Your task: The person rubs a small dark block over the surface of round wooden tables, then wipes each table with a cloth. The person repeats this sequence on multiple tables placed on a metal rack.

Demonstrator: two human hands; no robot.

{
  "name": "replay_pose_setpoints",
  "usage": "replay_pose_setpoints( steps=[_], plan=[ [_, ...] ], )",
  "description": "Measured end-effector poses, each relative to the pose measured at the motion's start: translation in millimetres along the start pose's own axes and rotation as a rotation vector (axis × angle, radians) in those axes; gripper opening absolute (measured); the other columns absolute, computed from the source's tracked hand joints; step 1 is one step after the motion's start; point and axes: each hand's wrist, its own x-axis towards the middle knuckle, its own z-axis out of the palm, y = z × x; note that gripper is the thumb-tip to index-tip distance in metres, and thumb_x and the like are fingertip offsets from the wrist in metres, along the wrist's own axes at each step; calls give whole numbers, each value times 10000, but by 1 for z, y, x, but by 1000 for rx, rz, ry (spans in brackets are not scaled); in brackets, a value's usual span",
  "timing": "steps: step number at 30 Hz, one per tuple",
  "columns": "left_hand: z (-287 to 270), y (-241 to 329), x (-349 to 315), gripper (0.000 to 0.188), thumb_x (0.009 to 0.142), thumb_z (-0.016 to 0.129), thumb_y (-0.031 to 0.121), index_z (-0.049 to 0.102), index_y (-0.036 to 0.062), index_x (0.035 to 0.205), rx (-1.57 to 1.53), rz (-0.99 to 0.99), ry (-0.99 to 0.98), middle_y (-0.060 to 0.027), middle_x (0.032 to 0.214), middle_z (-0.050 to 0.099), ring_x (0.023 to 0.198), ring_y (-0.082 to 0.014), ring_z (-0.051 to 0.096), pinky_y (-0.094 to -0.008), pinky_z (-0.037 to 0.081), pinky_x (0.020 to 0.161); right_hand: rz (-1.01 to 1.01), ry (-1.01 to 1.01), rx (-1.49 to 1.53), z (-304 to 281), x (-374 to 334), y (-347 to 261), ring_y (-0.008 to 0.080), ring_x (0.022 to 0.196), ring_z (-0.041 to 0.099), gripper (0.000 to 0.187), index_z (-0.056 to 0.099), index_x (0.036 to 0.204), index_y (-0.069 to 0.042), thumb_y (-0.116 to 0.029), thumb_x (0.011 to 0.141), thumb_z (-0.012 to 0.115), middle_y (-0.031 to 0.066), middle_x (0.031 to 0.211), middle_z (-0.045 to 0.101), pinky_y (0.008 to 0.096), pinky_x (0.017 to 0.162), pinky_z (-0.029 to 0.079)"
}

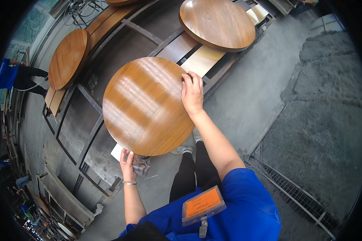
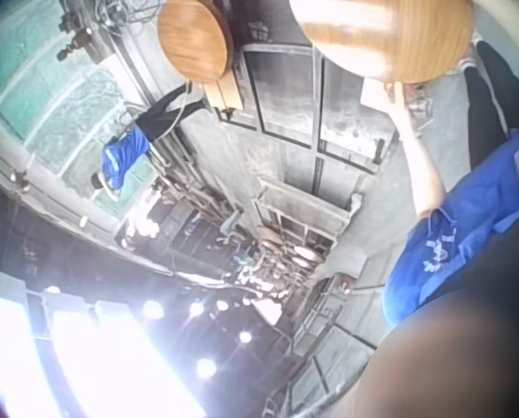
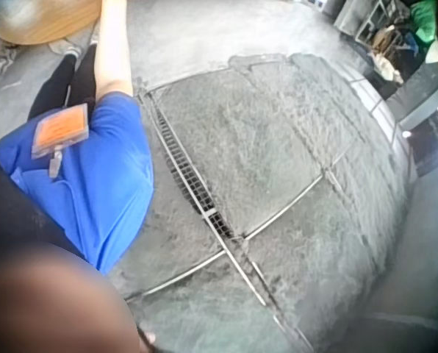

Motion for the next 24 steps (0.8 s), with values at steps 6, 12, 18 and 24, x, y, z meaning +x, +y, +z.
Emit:
replay_pose_setpoints(
  steps=[6,12,18,24],
  plan=[
    [0,0,3,591,1019,789,55,554,-9,1558,0,-39,19,-34,1300,658,1194,-155,656,-320,540,1050,-282,-341,223,-13,-66,-103,389,1337,618,273,737,1224,-43,14,972,649,191,1366,652,513,1212,494],
    [-6,-5,3,610,1025,793,88,539,-22,1568,24,16,13,-46,1313,659,1221,-172,653,-343,529,1080,-65,-145,-11,-37,3,-50,384,1277,637,198,732,1169,-51,-1,987,675,184,1297,692,499,1138,531],
    [-7,-7,8,608,1025,789,108,546,-15,1568,26,-2,-28,-35,1303,658,1217,-166,650,-334,530,1067,-312,-158,24,14,-16,-9,361,1353,625,263,735,1232,-75,-2,983,692,170,1364,673,481,1211,501],
    [-4,-7,4,604,1024,787,91,549,-14,1569,14,26,15,-30,1289,660,1211,-164,658,-337,534,1072,-6,116,134,-1,27,-31,372,1332,596,248,728,1240,-77,-22,1006,664,155,1366,660,476,1178,508]
  ],
)
